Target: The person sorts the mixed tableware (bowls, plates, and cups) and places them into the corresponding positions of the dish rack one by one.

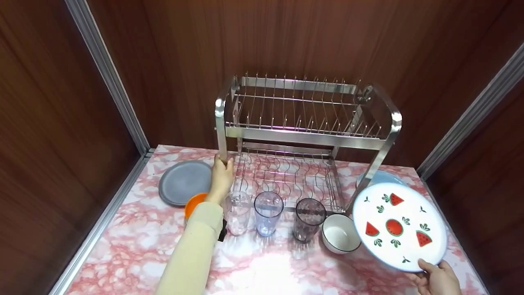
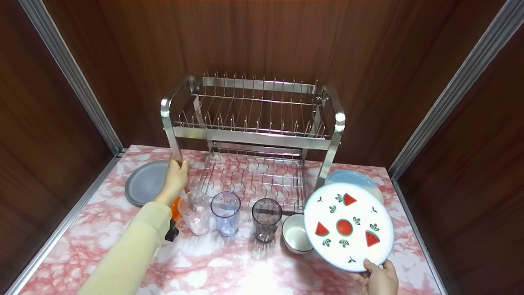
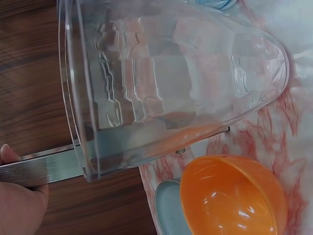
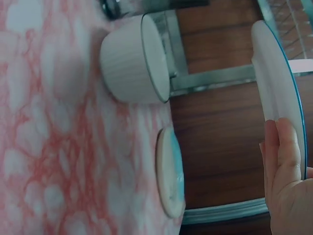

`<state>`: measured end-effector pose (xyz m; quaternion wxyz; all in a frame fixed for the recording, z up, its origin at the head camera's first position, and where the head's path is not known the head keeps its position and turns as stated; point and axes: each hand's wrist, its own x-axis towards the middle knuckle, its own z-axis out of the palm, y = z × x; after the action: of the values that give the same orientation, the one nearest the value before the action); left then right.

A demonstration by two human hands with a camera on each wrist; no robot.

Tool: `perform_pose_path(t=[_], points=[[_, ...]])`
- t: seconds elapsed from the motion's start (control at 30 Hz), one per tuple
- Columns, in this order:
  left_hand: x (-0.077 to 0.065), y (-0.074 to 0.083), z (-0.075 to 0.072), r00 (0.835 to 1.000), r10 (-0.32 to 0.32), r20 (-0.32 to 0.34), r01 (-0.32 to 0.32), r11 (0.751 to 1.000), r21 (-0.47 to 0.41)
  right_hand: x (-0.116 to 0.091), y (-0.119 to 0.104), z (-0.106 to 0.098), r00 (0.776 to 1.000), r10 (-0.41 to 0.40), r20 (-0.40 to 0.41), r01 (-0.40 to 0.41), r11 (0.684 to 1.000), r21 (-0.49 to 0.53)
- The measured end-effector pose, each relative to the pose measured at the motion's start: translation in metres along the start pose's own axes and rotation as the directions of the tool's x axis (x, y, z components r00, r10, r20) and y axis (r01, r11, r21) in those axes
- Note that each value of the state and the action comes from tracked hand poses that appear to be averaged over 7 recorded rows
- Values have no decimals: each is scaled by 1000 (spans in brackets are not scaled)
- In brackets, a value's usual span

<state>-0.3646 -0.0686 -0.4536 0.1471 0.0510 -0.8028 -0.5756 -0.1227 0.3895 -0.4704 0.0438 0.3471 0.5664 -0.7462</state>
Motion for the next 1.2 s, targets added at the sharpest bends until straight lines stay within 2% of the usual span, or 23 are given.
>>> perform_pose_path(t=[0.1,0.5,0.63,0.77,0.93,1.1,1.2], points=[[0,0,0,1000,7,-3,-7,1000,6,-4,-1,5,1000,-4,14,4,1000,2],[0,-1,0,1000,25,-16,-25,1000,9,-12,-5,26,998,-54,14,52,988,144],[1,-2,0,1000,20,-9,-20,1000,-3,-15,-9,35,996,-61,58,49,981,189],[1,-2,1,1000,10,4,-10,1000,-20,-17,-11,43,989,-113,93,96,980,173],[2,-2,1,1000,10,5,-10,1000,-25,-17,-11,55,964,-221,147,197,967,163],[1,-1,1,1000,22,3,-22,999,-35,-17,-14,72,960,-258,111,244,961,131],[1,-1,1,1000,22,-11,-22,999,-24,-18,-15,81,956,-269,115,254,958,134]])
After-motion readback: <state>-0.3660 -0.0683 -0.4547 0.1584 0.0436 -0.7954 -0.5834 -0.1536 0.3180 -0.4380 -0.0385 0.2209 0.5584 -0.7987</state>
